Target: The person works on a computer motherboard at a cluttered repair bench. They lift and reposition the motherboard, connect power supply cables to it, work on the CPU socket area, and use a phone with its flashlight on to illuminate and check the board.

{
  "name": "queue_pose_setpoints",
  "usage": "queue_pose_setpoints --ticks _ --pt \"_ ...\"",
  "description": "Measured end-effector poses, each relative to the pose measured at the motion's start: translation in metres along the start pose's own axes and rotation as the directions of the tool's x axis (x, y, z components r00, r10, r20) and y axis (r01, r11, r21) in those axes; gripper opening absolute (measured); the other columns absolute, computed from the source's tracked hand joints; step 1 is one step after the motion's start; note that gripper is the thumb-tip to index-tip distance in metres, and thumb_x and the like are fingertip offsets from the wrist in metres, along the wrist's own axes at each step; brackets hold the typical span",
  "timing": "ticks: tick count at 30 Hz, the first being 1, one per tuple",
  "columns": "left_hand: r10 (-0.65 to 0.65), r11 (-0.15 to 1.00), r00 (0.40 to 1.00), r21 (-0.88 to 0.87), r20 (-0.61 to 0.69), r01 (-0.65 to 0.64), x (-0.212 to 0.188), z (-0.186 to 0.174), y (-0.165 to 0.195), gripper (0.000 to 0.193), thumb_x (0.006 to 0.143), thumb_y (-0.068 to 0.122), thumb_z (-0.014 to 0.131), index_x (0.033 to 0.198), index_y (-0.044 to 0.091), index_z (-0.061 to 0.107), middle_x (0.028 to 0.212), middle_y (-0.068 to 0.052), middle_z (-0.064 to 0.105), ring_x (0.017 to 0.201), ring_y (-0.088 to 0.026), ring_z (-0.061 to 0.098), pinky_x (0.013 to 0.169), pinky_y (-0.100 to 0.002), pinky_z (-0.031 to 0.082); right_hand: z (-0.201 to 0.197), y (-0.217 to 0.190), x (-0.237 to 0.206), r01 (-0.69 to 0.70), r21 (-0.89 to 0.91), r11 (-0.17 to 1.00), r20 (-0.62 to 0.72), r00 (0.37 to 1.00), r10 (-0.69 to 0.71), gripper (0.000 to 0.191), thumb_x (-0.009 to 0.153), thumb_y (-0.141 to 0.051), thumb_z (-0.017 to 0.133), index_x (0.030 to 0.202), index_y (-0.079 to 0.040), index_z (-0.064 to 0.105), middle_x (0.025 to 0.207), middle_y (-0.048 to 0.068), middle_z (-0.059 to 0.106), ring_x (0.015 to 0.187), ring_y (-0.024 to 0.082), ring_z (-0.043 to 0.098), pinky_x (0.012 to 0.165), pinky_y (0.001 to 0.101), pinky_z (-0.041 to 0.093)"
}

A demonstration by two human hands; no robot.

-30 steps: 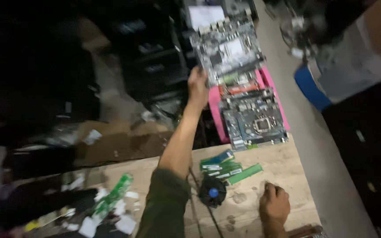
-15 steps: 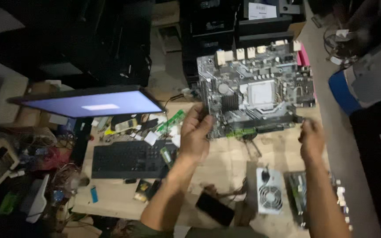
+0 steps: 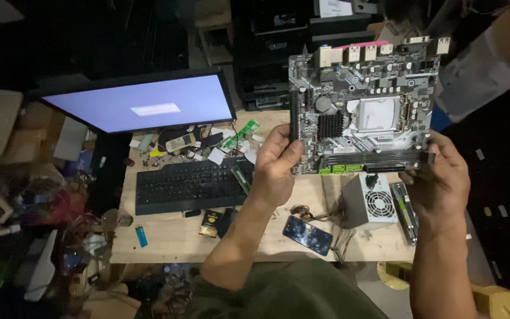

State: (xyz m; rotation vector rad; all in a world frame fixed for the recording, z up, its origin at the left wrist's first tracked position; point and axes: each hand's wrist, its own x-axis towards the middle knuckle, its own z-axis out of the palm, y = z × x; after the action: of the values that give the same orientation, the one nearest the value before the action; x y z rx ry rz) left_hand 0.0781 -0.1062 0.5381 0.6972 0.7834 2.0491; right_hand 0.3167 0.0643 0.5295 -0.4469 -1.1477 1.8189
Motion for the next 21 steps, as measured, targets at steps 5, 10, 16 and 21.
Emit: queue_pose_setpoints --ticks 5,10,16,21 --pt "0.038 0.999 0.998 0.007 0.044 -0.038 -0.033 -0.007 0.035 0.025 0.107 0.008 0.054 0.13 -0.002 0.055 0.113 -0.008 0.067 0.102 -0.013 0.058 0.095 -0.027 0.044 0.032 -0.006 -0.036 0.058 -0.013 0.998 0.015 0.998 -0.058 0.036 0.112 -0.021 0.063 0.135 0.006 0.061 0.107 0.011 0.071 0.078 0.016 0.062 0.065 0.0281 0.046" --pt "0.041 0.995 0.999 -0.093 0.031 -0.038 -0.047 -0.011 0.058 0.024 0.106 0.004 0.056 0.129 -0.002 0.055 0.114 -0.007 0.066 0.102 -0.012 0.058 0.095 -0.027 0.044 0.054 -0.01 -0.049 0.067 0.037 0.997 0.054 0.996 -0.069 0.032 0.116 -0.018 0.064 0.136 0.008 0.062 0.105 0.012 0.071 0.076 0.014 0.064 0.071 0.0291 0.049" --pt "0.064 0.991 0.997 -0.118 0.034 -0.06 -0.062 -0.017 0.064 0.024 0.105 0.003 0.06 0.128 0.0 0.057 0.113 -0.005 0.066 0.1 -0.011 0.057 0.093 -0.026 0.044 0.072 -0.01 -0.061 0.07 0.064 0.995 0.065 0.995 -0.074 0.031 0.115 -0.015 0.064 0.135 0.009 0.06 0.118 0.015 0.071 0.103 0.023 0.072 0.103 0.0406 0.058" --pt "0.076 0.989 0.997 -0.132 0.032 -0.071 -0.06 -0.024 0.064 0.024 0.103 0.003 0.062 0.127 0.002 0.058 0.112 -0.005 0.067 0.1 -0.01 0.057 0.093 -0.025 0.044 0.075 -0.005 -0.05 0.064 0.07 0.995 0.098 0.993 -0.071 0.035 0.111 -0.015 0.063 0.137 0.009 0.061 0.122 0.017 0.071 0.106 0.026 0.072 0.101 0.0433 0.057"
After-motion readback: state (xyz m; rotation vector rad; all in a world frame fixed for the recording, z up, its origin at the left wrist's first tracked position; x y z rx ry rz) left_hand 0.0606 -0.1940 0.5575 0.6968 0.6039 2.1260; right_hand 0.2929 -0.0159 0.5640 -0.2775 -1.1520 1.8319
